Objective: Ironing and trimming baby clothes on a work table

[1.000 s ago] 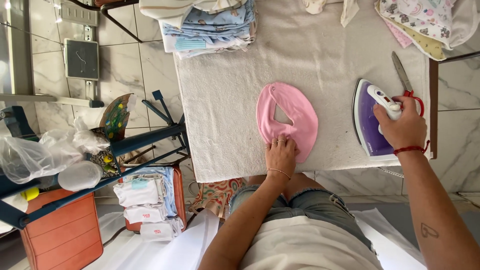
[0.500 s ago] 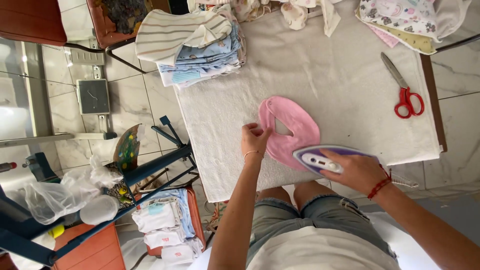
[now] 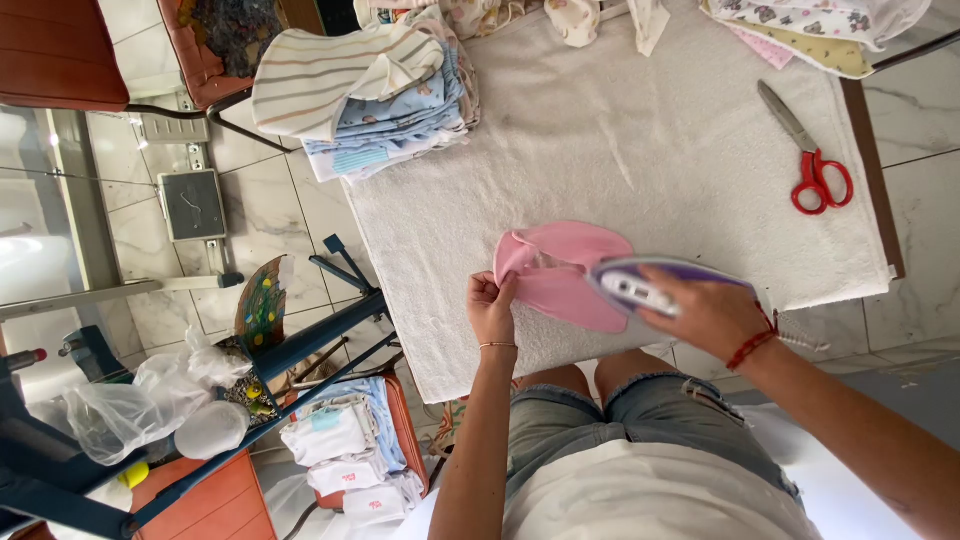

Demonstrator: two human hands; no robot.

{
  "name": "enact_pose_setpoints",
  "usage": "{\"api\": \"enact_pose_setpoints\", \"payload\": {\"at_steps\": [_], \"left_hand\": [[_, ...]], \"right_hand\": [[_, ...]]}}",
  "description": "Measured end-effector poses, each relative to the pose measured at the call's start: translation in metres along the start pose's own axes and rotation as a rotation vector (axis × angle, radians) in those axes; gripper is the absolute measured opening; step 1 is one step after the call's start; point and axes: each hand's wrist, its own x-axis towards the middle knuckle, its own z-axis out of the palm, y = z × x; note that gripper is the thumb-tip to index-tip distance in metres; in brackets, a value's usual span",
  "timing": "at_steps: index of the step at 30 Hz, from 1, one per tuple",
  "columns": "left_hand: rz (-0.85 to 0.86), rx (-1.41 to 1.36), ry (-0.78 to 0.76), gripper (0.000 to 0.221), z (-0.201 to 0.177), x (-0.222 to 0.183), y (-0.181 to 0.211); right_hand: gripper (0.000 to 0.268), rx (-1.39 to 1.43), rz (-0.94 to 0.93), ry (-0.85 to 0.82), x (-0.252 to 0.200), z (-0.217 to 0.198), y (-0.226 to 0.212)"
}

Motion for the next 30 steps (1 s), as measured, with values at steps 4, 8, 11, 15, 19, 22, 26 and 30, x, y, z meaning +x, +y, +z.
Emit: {"api": "enact_pose_setpoints", "payload": {"at_steps": [4, 8, 11, 15, 19, 22, 26, 30], "left_hand": [[0.061, -0.07, 0.01, 0.033, -0.014, 0.002, -0.02], [0.107, -0.049, -0.01, 0.035, -0.006, 0.002, -0.011], [0.097, -0.034, -0.016, 0.026, -0.003, -0.002, 0.009], [0.127, -0.08, 0.015, 0.008, 0.018, -0.014, 0.063], [0.134, -0.005, 0.002, 0.015, 0.007, 0.013, 0.043], [0.073, 0.212, 0.036, 0.029, -0.009, 0.023, 0.031], [0.017, 0.262, -0.061, 0.037, -0.019, 0.033, 0.018], [0.041, 0.201, -0.044, 0.029, -0.01, 0.041, 0.024]], "right_hand": [[0.057, 0.112, 0.241, -0.032, 0.003, -0.005, -0.013], [0.047, 0.119, 0.045, -0.143, -0.001, 0.007, -0.026], [0.051, 0.096, 0.077, -0.083, 0.012, 0.027, -0.047], [0.051, 0.109, 0.118, -0.015, 0.046, 0.034, -0.083], [0.051, 0.084, 0.096, -0.034, 0.045, 0.041, -0.072], [0.052, 0.131, 0.118, -0.039, 0.014, 0.021, -0.048], [0.054, 0.103, 0.194, -0.108, -0.003, 0.008, -0.028], [0.055, 0.102, 0.153, -0.041, 0.025, 0.021, -0.058]]}}
